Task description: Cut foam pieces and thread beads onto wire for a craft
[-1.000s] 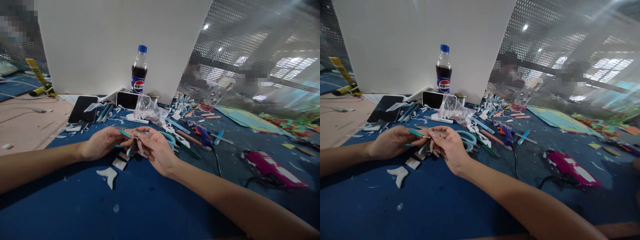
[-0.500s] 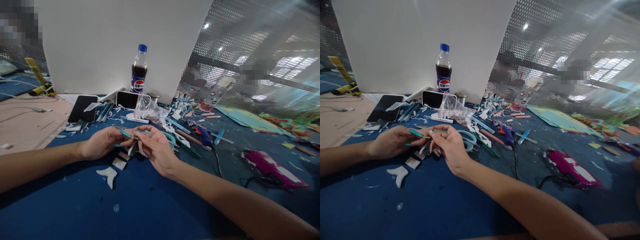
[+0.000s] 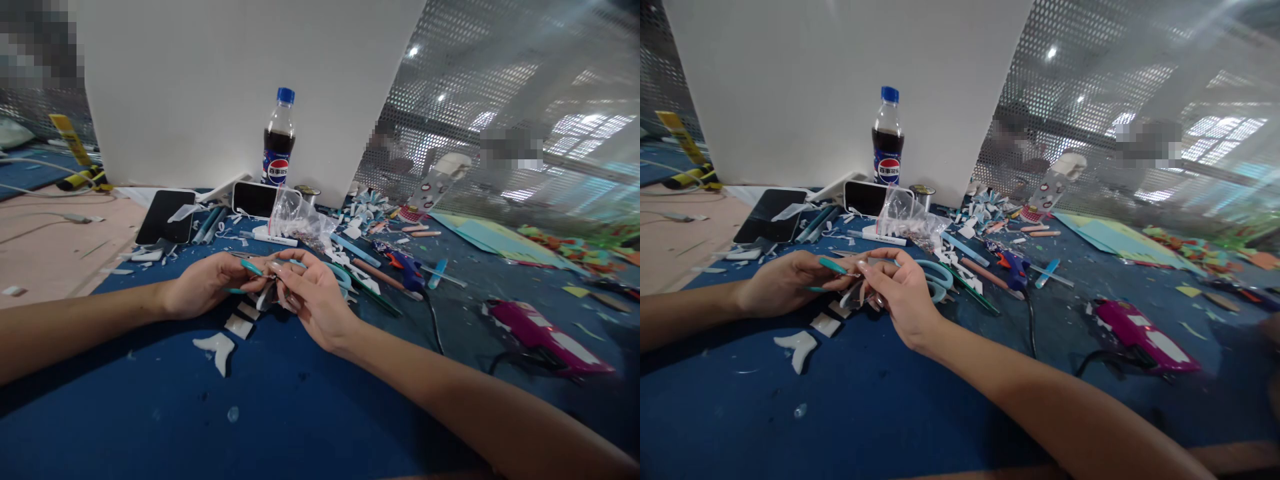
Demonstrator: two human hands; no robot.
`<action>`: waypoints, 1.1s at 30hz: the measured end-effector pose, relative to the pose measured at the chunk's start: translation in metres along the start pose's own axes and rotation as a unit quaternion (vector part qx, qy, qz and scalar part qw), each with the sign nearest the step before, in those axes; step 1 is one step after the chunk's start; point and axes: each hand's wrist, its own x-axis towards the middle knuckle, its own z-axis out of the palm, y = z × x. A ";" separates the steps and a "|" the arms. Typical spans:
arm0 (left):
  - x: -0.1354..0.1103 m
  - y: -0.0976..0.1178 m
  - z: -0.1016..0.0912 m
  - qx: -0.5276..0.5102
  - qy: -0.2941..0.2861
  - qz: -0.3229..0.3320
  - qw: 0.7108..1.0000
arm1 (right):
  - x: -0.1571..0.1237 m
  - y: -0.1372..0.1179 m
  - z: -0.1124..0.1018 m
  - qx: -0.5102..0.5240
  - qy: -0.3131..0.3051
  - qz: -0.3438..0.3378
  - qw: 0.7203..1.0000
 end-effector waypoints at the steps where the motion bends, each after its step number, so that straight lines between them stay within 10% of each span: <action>1: 0.000 0.001 0.000 -0.014 -0.002 -0.003 1.000 | 0.000 0.000 0.000 -0.001 -0.001 0.001 1.000; 33: -0.001 0.003 0.001 -0.085 -0.011 -0.014 0.996 | -0.001 -0.001 0.002 0.009 -0.005 0.006 1.000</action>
